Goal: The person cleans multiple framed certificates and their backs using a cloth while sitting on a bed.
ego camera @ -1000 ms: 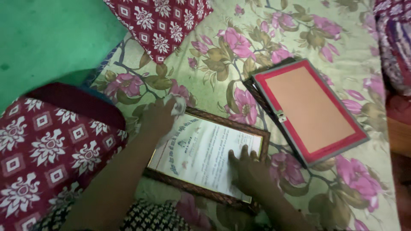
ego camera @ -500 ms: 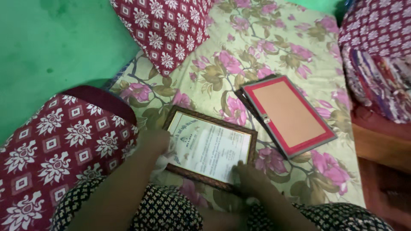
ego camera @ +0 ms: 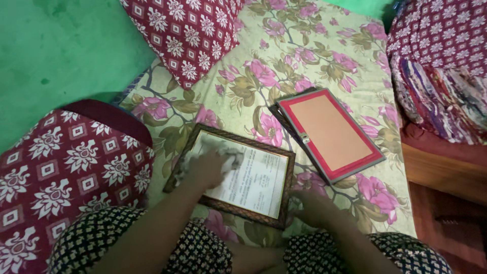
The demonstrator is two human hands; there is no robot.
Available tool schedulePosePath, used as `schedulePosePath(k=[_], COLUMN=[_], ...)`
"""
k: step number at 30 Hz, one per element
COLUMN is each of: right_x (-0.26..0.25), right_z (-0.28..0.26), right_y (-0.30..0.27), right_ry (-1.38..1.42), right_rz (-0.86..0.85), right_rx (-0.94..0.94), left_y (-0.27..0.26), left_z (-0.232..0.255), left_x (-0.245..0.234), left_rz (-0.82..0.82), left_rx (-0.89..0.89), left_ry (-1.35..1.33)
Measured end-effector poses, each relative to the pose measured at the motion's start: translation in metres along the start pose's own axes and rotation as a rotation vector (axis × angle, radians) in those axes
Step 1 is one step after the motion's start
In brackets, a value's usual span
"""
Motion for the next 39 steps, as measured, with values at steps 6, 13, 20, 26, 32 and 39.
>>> schedulePosePath(k=[6,13,20,26,32,39], right_x=[0.011,0.002,0.025,0.025,0.021,0.01], right_z=[0.004,0.0,0.024,0.026,0.023,0.006], right_y=[0.029,0.037,0.066,0.07,0.066,0.05], right_ry=[-0.066,-0.235,0.074,-0.081,-0.195,-0.283], right_rz=[0.09,0.058,-0.104,-0.081,-0.085,-0.089], right_rx=[-0.056,0.092,0.023,0.071,0.144,0.19], left_y=[0.014,0.021,0.031,0.022,-0.008,-0.004], left_z=[0.001,-0.027,0.032,0.104,0.151,0.125], left_x=[-0.009,0.043,0.069,0.078,0.083,0.1], left_rz=[0.287,-0.028,0.0,0.079,0.247,0.287], left_rx=[-0.085,-0.531,-0.21,0.05,0.19,0.137], left_ry=[0.028,-0.266,-0.173,-0.193,-0.251,-0.037])
Point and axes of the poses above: each hand's wrist, its own y-axis towards the middle knuckle, its own x-axis out of the palm, z = x × y, the point moved 3 cm from there along y, towards the middle knuckle, and after that the axes turned 11 degrees about y, right-handed, at the moved point
